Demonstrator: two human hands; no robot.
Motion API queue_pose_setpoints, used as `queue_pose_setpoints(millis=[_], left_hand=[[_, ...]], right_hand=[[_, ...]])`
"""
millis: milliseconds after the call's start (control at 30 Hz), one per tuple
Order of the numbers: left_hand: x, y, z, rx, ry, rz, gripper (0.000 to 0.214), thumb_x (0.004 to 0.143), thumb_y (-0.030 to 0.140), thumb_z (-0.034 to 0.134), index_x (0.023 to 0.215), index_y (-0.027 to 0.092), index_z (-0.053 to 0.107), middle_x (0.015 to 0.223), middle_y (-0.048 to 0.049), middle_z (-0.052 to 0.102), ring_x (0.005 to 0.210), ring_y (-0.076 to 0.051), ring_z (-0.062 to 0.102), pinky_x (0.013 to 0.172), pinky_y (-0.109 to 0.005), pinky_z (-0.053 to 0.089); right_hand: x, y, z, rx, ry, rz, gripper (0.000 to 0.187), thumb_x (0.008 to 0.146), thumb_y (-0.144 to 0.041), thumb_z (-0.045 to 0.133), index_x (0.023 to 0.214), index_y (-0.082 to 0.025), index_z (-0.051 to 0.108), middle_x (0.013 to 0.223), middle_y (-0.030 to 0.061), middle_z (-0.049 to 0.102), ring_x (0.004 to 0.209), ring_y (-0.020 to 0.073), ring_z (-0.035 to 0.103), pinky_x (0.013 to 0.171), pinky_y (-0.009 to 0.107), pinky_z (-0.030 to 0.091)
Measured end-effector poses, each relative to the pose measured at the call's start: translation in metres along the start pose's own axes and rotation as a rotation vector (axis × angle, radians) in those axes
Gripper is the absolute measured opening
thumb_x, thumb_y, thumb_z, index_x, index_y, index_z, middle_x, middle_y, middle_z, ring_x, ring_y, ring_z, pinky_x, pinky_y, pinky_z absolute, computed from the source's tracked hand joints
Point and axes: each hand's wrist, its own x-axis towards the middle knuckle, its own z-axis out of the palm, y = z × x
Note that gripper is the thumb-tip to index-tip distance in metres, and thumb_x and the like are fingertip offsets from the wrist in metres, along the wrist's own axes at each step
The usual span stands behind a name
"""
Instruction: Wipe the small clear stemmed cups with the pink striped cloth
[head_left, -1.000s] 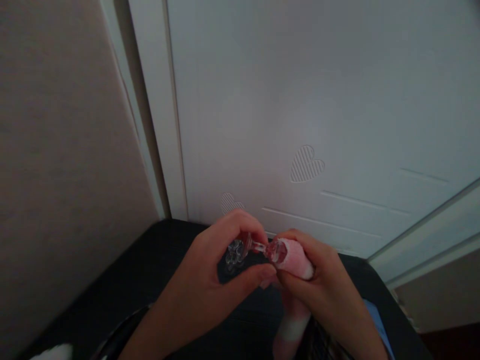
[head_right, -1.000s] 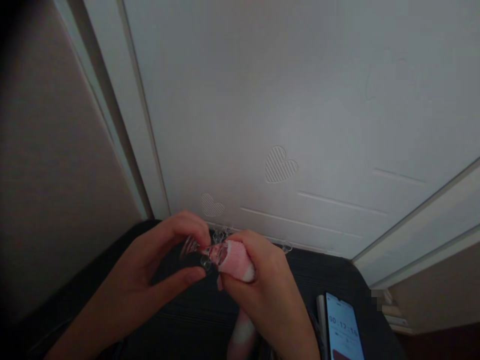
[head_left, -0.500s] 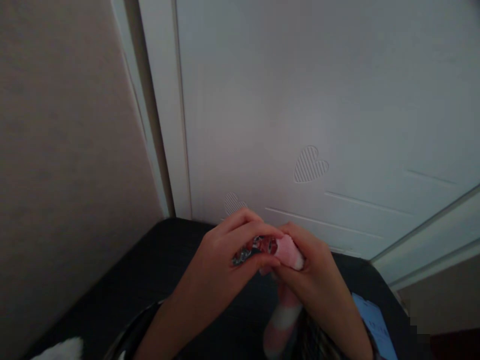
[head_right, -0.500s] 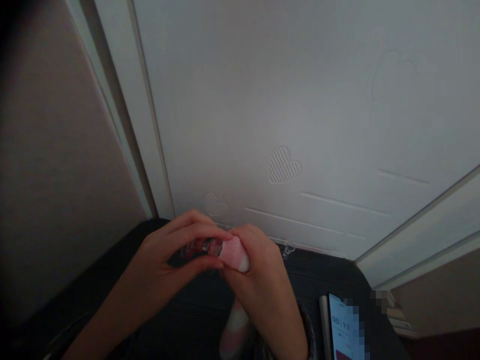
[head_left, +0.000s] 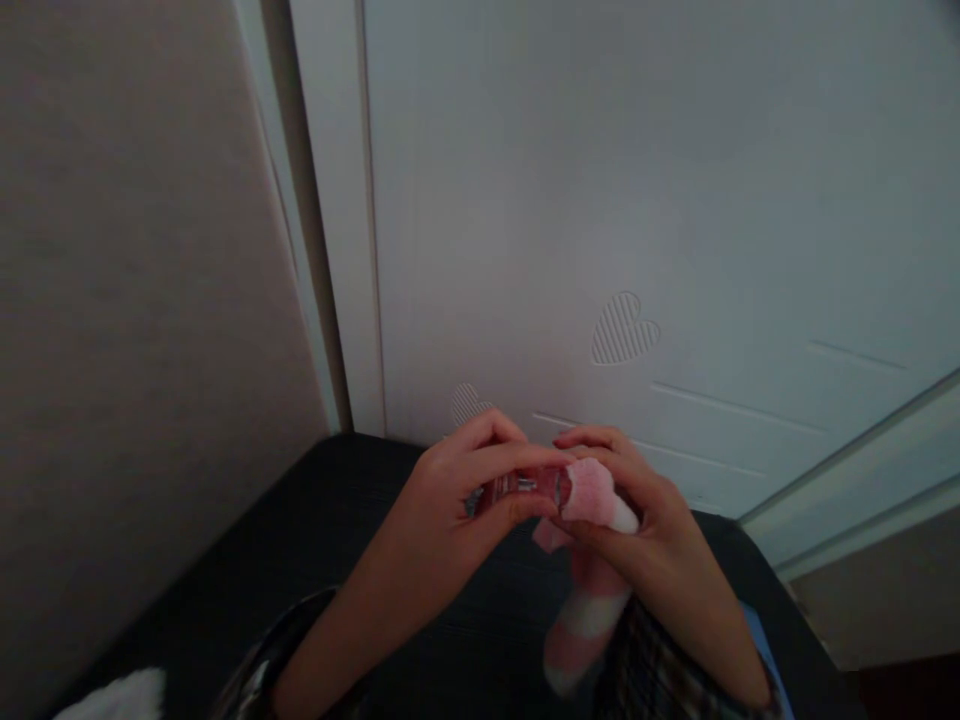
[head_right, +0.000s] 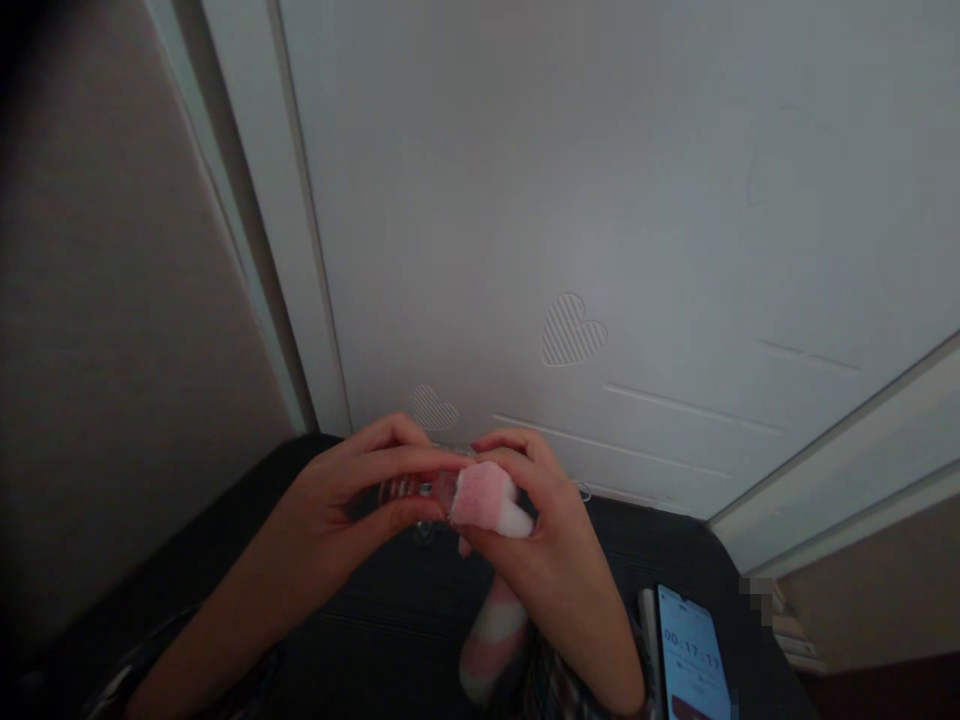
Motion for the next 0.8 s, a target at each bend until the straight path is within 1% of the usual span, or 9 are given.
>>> queue_pose_setpoints(millis=[67,133,233,367,467,567,633,733,800], left_hand=[[-0.002,0.001,0.001,-0.063,0.005,0.034,0.028,0.086,0.009,0.074,0.104,0.029,0.081,0.087,0.003,0.061,0.075,-0.011,0.059,0.067,-0.021,0.046],[-0.003,0.001,0.003,-0.124,0.007,0.058,0.028,0.086,0.011,0.076,0.105,0.032,0.081,0.086,0.0038,0.059,0.075,-0.01,0.057,0.066,-0.02,0.046],[-0.004,-0.001,0.004,-0.153,0.009,0.037,0.026,0.087,0.015,0.076,0.105,0.033,0.081,0.085,0.0044,0.057,0.074,-0.009,0.056,0.066,-0.019,0.045],[-0.003,-0.006,0.004,-0.153,-0.012,0.001,0.022,0.092,0.02,0.072,0.109,0.033,0.077,0.091,0.0039,0.061,0.082,-0.011,0.059,0.073,-0.022,0.046],[-0.005,-0.005,0.004,-0.115,-0.047,0.034,0.024,0.099,0.023,0.062,0.118,0.035,0.07,0.102,0.003,0.063,0.091,-0.013,0.059,0.078,-0.023,0.046],[-0.006,-0.003,0.009,-0.081,-0.064,0.069,0.034,0.094,0.03,0.07,0.127,0.037,0.064,0.103,0.0036,0.06,0.082,-0.012,0.055,0.07,-0.022,0.044],[-0.006,-0.002,0.012,-0.072,-0.03,0.045,0.039,0.086,0.033,0.079,0.123,0.037,0.066,0.098,0.0049,0.06,0.076,-0.011,0.052,0.064,-0.021,0.042],[-0.005,-0.004,0.016,-0.126,0.061,-0.02,0.024,0.085,0.03,0.081,0.106,0.033,0.072,0.091,0.0058,0.062,0.076,-0.011,0.054,0.062,-0.02,0.041],[-0.005,-0.006,0.016,-0.2,0.073,-0.062,0.021,0.084,0.028,0.081,0.103,0.033,0.074,0.088,0.0056,0.063,0.075,-0.012,0.055,0.063,-0.021,0.042]], right_hand=[[-0.003,-0.001,-0.004,0.059,-0.065,0.021,0.024,0.077,-0.014,0.076,0.097,-0.028,0.077,0.124,0.0017,0.068,0.115,0.0212,0.063,0.097,0.03,0.047],[-0.006,-0.003,-0.008,0.109,-0.117,0.047,0.025,0.079,-0.012,0.074,0.099,-0.027,0.076,0.119,0.0005,0.071,0.11,0.0194,0.065,0.093,0.027,0.047],[-0.009,-0.007,-0.009,0.115,-0.141,0.073,0.018,0.081,-0.012,0.067,0.093,-0.023,0.072,0.095,-0.0014,0.073,0.09,0.0162,0.066,0.08,0.024,0.047],[-0.011,-0.007,0.001,0.019,-0.086,0.079,0.015,0.084,-0.009,0.057,0.081,-0.022,0.063,0.074,-0.0051,0.064,0.067,0.0118,0.057,0.062,0.022,0.04],[-0.011,-0.007,0.009,-0.033,-0.046,0.033,0.018,0.084,-0.006,0.053,0.083,-0.022,0.062,0.075,-0.0047,0.064,0.069,0.0123,0.058,0.062,0.023,0.039],[-0.012,-0.008,0.011,-0.051,-0.037,-0.035,0.019,0.086,-0.007,0.052,0.09,-0.022,0.063,0.084,-0.0029,0.068,0.08,0.0137,0.063,0.07,0.023,0.043],[-0.012,-0.009,0.01,-0.077,-0.051,-0.069,0.016,0.088,-0.008,0.052,0.09,-0.021,0.062,0.087,-0.002,0.069,0.082,0.0141,0.063,0.073,0.024,0.043],[-0.012,-0.008,0.011,-0.127,-0.064,-0.089,0.012,0.09,-0.011,0.053,0.089,-0.02,0.06,0.085,-0.0013,0.066,0.078,0.0139,0.06,0.07,0.025,0.042],[-0.011,-0.007,0.012,-0.12,-0.082,-0.056,0.007,0.094,-0.016,0.055,0.096,-0.02,0.06,0.088,-0.0012,0.066,0.079,0.0137,0.06,0.069,0.024,0.043]])
